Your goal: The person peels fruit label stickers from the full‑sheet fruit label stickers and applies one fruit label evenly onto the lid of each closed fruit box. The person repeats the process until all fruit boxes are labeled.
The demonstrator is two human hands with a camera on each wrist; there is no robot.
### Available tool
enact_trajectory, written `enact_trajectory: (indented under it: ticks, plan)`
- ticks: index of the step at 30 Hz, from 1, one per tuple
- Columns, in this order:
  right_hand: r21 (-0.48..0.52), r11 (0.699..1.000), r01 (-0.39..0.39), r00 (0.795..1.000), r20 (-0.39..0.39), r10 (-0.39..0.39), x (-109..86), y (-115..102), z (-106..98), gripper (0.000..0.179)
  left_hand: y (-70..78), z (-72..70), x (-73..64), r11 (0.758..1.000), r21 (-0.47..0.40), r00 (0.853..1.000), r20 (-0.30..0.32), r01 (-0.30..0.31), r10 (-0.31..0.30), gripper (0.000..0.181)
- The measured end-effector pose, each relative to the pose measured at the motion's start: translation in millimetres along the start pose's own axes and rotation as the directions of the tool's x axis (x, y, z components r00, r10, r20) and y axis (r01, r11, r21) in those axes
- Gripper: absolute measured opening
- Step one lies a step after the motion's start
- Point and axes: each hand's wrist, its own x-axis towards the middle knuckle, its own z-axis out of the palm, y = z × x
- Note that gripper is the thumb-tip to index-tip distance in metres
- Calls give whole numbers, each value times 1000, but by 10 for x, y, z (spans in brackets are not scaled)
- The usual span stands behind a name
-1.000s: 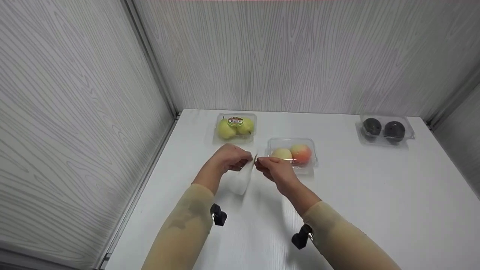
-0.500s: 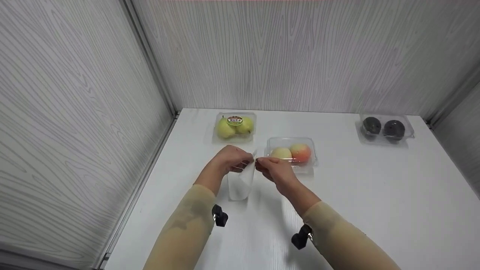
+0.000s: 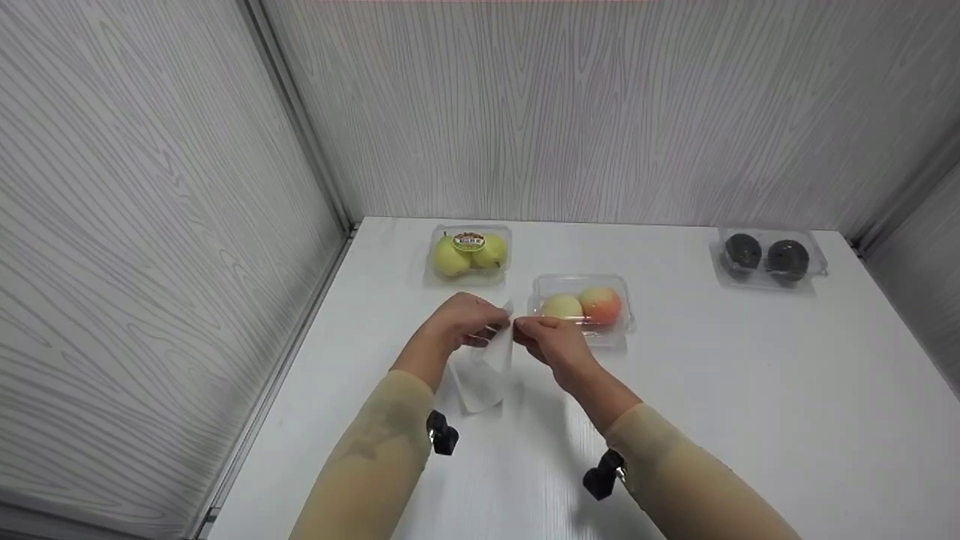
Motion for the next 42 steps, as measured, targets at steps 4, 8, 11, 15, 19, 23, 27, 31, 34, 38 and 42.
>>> enact_trajectory:
  ticks: [4, 8, 11, 15, 19, 23, 27, 31, 34, 38, 42]
  plan:
    - [-11, 1000, 3, 1000, -8, -3, -5, 13, -10, 30, -9, 11, -2, 1000, 11, 1000, 1, -4, 4, 20]
    - [-17, 1000, 7, 1000, -14, -7, -9, 23, -14, 30, -14, 21, -1, 1000, 15, 1000, -6, -2, 2, 19]
    - [-20, 1000, 11, 1000, -16, -11, -7, 29, -13, 30, -18, 33, 1, 1000, 20, 1000, -12, -3, 3, 19]
    - [-17, 1000, 19, 1000, -21, -19, 1, 39, -14, 29, -23, 49, 5, 1000, 27, 1000, -15, -12, 12, 17]
    - [-16, 1000, 20, 999, -31, -20, 1, 41, -13, 28, -23, 59, 3, 1000, 15, 1000, -13, -19, 19, 11]
    - [-10, 1000, 8, 999, -37, -8, -4, 41, -10, 27, -21, 62, -1, 1000, -3, 1000, 1, -16, 16, 8]
    - [-9, 1000, 2, 999, -39, -2, -7, 41, -12, 27, -24, 61, 3, 1000, -13, 1000, 10, -10, 10, 6]
    - [-21, 1000, 0, 999, -41, -1, -6, 39, -18, 27, -24, 63, 12, 1000, -11, 1000, 11, -13, 13, 7]
    - [-29, 1000, 0, 999, -42, -1, -3, 32, -18, 28, -12, 67, 6, 1000, -8, 1000, 13, -11, 11, 9]
    - [-34, 999, 1, 999, -44, -2, 3, 24, -17, 27, 2, 67, -4, 1000, -6, 1000, 15, -8, 8, 8]
    - [-40, 999, -6, 999, -47, 4, 9, 27, -26, 28, 2, 66, 5, 1000, -2, 1000, 14, -7, 8, 7]
